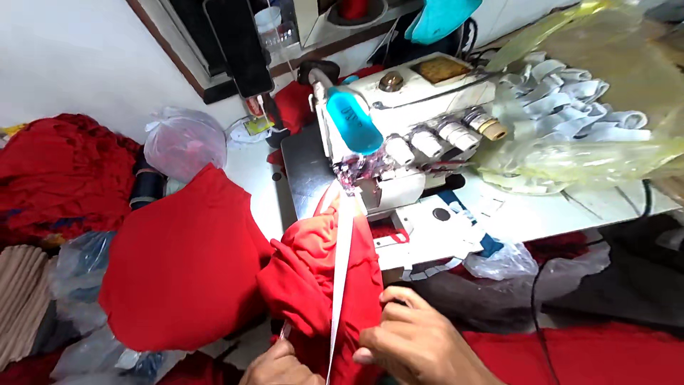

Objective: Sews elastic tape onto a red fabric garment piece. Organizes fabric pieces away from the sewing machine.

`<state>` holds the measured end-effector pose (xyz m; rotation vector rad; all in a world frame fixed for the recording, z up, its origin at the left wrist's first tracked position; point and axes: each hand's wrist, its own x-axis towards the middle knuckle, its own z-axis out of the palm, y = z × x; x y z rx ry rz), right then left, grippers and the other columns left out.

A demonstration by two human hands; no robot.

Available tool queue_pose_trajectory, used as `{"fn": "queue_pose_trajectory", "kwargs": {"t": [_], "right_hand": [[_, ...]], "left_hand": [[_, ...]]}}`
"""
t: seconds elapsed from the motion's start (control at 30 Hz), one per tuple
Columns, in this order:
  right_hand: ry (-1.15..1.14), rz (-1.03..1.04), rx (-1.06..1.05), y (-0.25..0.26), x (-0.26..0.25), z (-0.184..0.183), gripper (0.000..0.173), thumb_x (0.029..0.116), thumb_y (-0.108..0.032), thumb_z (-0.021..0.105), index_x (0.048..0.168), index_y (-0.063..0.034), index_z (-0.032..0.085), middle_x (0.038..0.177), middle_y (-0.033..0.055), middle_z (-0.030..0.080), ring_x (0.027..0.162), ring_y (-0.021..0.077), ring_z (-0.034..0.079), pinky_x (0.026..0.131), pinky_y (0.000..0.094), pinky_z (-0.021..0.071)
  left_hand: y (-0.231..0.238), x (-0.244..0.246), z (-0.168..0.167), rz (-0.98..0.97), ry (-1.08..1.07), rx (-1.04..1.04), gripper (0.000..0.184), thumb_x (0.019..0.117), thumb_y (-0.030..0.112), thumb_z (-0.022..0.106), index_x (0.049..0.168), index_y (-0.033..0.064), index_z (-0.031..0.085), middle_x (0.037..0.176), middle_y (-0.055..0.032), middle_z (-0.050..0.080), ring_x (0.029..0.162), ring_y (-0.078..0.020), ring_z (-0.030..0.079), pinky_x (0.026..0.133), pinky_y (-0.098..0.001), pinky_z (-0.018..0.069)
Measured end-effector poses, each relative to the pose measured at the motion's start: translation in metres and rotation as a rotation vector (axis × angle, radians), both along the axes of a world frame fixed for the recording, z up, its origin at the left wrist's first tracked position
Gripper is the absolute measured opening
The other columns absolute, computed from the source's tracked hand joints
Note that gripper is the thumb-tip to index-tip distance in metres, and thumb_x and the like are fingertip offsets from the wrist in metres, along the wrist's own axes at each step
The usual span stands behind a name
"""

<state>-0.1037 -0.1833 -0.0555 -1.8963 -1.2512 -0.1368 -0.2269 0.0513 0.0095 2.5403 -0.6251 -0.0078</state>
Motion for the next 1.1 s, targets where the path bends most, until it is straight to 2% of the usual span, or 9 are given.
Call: {"fn": "queue_pose_trajectory", "kwargs": {"t": [0.07,0.2,0.3,0.5,0.6,0.67,0.77,0.93,1.1], "right_hand": [[-0.007,-0.005,-0.004,-0.003,0.000,-0.001,0.035,0.1063,-0.039,0.054,0.084,-0.0154,0.068,0.074,-0.0026,0.068,0.088,0.0147,0.066,0.104,0.0368,0.0431],[0.014,-0.067,0.046,-0.004,-0.003,-0.004,0.037,0.1074,-0.040,0.052,0.086,-0.0136,0.067,0.074,-0.0013,0.065,0.088,0.0141,0.066,0.101,0.0337,0.0469],[0.031,-0.114,0.071,-0.001,-0.011,-0.014,0.029,0.1044,-0.042,0.057,0.103,-0.0170,0.071,0.094,-0.0029,0.074,0.097,0.0127,0.067,0.094,0.0317,0.0514],[-0.062,-0.088,0.033,0.032,-0.034,-0.068,0.039,0.0973,-0.045,0.064,0.121,-0.0136,0.063,0.126,0.0048,0.068,0.121,0.0203,0.063,0.104,0.0349,0.0494],[-0.083,-0.176,0.069,0.050,-0.032,-0.087,0.037,0.0982,-0.043,0.064,0.121,-0.0129,0.062,0.126,0.0066,0.067,0.121,0.0215,0.062,0.105,0.0358,0.0491],[-0.063,-0.233,0.128,0.060,-0.026,-0.087,0.026,0.1006,-0.039,0.063,0.110,-0.0148,0.065,0.118,0.0044,0.069,0.115,0.0195,0.064,0.103,0.0347,0.0506],[0.045,-0.213,0.216,0.061,-0.014,-0.073,0.020,0.1045,-0.030,0.060,0.098,-0.0145,0.070,0.108,0.0016,0.072,0.108,0.0161,0.067,0.098,0.0341,0.0531],[0.241,-0.142,0.326,0.039,-0.004,-0.047,0.024,0.1074,-0.029,0.055,0.100,-0.0130,0.070,0.107,0.0007,0.073,0.109,0.0123,0.068,0.098,0.0314,0.0546],[0.101,-0.318,0.335,0.042,-0.011,-0.049,0.024,0.0968,-0.035,0.072,0.108,-0.0141,0.069,0.111,0.0014,0.071,0.107,0.0119,0.067,0.094,0.0282,0.0552]], "left_hand": [[0.000,-0.002,-0.002,0.007,-0.031,0.013,0.025,0.1006,0.021,0.060,0.085,0.0041,0.068,0.069,-0.0079,0.066,0.068,-0.0209,0.065,0.084,-0.0351,0.0509],[0.004,0.000,-0.007,0.035,-0.088,0.030,0.022,0.0983,0.026,0.064,0.089,0.0060,0.069,0.070,-0.0049,0.065,0.068,-0.0177,0.064,0.083,-0.0318,0.0507],[0.010,0.002,-0.010,0.062,-0.133,-0.015,0.023,0.0970,0.028,0.066,0.091,0.0066,0.068,0.072,-0.0036,0.066,0.069,-0.0156,0.064,0.083,-0.0300,0.0513],[0.018,0.012,0.002,0.155,-0.061,-0.199,0.024,0.0975,0.029,0.069,0.098,0.0055,0.069,0.085,-0.0039,0.072,0.082,-0.0116,0.067,0.085,-0.0278,0.0546],[0.020,0.026,0.013,0.244,0.029,-0.433,0.028,0.1015,0.034,0.064,0.101,0.0064,0.070,0.090,-0.0015,0.073,0.084,-0.0059,0.069,0.077,-0.0241,0.0591],[0.020,0.040,0.020,0.280,0.090,-0.630,0.031,0.1057,0.035,0.056,0.101,0.0070,0.069,0.086,0.0003,0.074,0.077,-0.0057,0.071,0.071,-0.0242,0.0620],[0.018,0.061,0.024,0.260,0.140,-0.858,0.034,0.1087,0.032,0.049,0.101,0.0062,0.070,0.086,-0.0024,0.075,0.076,-0.0102,0.073,0.072,-0.0276,0.0628],[0.010,0.090,0.021,0.266,0.118,-0.971,0.030,0.1076,0.024,0.051,0.098,0.0045,0.071,0.084,-0.0067,0.074,0.077,-0.0133,0.073,0.076,-0.0298,0.0622],[0.000,0.110,0.025,0.366,0.165,-1.192,0.026,0.1051,0.018,0.052,0.097,0.0040,0.073,0.082,-0.0109,0.072,0.074,-0.0141,0.071,0.075,-0.0294,0.0603]]}}
